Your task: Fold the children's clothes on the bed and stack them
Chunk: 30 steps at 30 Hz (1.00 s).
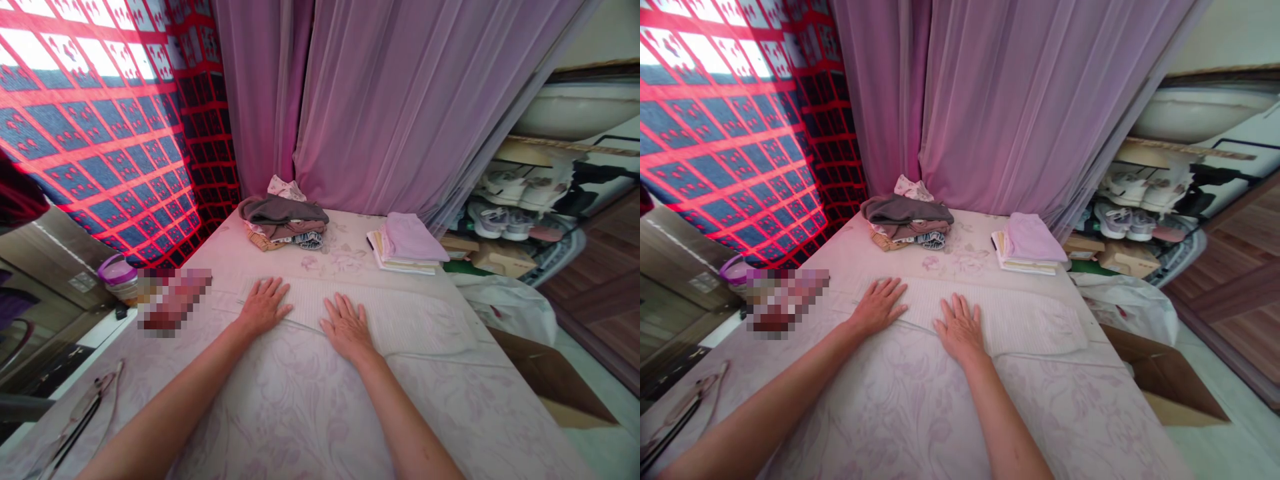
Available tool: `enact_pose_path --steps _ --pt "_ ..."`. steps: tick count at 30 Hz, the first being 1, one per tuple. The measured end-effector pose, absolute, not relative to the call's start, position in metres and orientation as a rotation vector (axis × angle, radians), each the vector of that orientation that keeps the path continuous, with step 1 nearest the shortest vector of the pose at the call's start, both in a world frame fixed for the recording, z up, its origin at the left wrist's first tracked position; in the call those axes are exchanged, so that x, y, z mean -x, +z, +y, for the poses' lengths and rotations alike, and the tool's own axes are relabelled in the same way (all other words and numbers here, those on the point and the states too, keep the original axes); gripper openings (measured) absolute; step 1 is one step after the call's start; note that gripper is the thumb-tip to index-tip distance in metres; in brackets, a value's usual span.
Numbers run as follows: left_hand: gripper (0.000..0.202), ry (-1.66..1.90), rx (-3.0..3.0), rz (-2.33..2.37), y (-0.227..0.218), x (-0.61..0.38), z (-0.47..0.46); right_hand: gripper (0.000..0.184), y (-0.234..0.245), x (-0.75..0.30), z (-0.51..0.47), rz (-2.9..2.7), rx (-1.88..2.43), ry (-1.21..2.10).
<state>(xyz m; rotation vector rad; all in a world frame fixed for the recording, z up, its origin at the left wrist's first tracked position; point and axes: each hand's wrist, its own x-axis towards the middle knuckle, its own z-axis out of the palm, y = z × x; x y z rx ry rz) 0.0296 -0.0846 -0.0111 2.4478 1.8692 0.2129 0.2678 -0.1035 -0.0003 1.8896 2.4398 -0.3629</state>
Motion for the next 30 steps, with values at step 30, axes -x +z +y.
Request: enact_pose_path --steps 30 --pt "0.052 0.359 -2.369 1.954 -0.019 -0.031 -0.079 0.048 -0.013 -0.277 -0.162 2.409 -2.164 -0.052"
